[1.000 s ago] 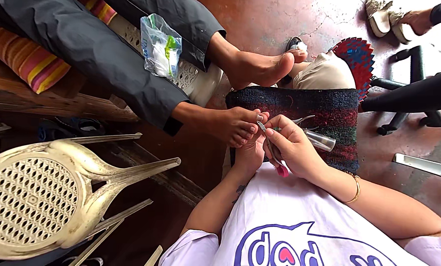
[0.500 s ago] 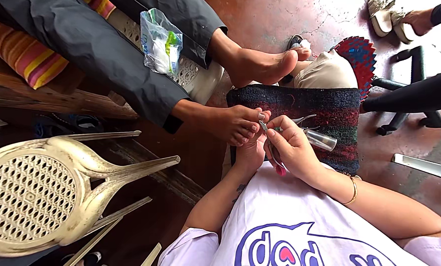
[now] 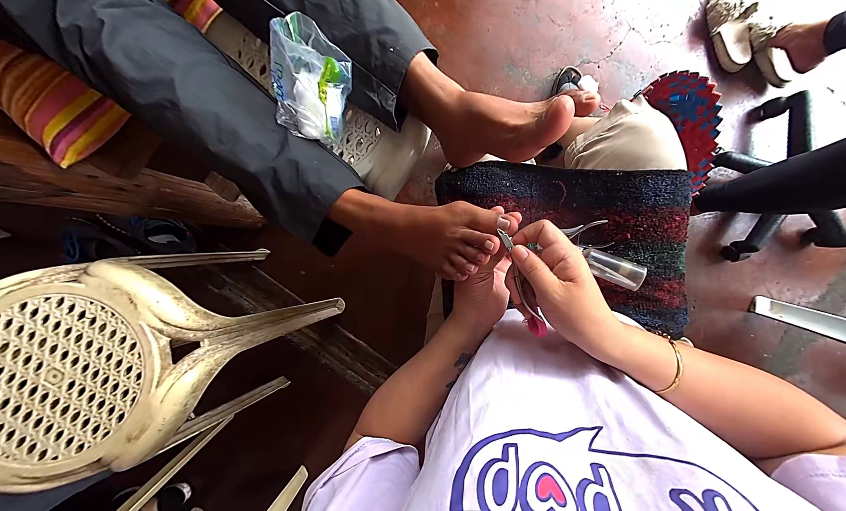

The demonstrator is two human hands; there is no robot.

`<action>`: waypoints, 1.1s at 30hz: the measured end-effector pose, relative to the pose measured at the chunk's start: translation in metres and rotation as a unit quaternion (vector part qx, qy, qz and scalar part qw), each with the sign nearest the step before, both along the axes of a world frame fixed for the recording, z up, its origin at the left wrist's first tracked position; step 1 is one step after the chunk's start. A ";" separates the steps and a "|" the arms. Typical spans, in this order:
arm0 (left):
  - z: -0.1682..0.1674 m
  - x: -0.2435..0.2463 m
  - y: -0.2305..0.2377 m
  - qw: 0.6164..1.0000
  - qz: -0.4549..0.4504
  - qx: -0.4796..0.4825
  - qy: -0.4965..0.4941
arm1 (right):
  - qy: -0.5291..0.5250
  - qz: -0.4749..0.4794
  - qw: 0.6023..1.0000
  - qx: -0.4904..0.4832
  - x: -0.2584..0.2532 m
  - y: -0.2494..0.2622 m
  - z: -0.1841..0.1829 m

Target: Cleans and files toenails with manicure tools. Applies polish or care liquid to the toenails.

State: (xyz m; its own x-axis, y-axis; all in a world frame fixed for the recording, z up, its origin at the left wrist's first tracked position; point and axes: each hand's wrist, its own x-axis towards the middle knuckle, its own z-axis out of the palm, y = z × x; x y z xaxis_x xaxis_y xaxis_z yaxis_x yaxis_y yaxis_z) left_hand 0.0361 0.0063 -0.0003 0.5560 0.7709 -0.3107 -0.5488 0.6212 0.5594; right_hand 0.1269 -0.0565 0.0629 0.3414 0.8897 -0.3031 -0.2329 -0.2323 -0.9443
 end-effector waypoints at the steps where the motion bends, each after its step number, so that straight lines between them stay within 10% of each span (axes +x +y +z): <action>1: 0.000 0.000 0.000 1.000 -0.002 0.000 0.001 | 0.004 0.000 1.000 0.000 0.000 0.000 0.000; 16: 0.001 0.001 0.000 0.999 0.006 -0.038 -0.006 | -0.008 -0.009 1.000 0.017 0.000 -0.001 -0.006; 22: 0.002 0.004 -0.001 0.999 0.021 -0.038 0.005 | -0.202 -0.011 0.947 0.248 0.018 0.028 0.010; 33: -0.003 0.005 -0.003 0.994 0.064 -0.082 -0.019 | -0.183 0.054 0.971 0.144 0.028 0.072 0.033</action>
State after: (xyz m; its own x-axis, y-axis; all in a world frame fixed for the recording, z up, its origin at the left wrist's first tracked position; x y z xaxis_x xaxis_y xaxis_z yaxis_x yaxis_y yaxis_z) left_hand 0.0412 0.0035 -0.0037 0.4709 0.7767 -0.4183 -0.6473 0.6264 0.4344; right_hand 0.1552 0.0153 0.0961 0.2789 0.9564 0.0869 0.1406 0.0489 -0.9889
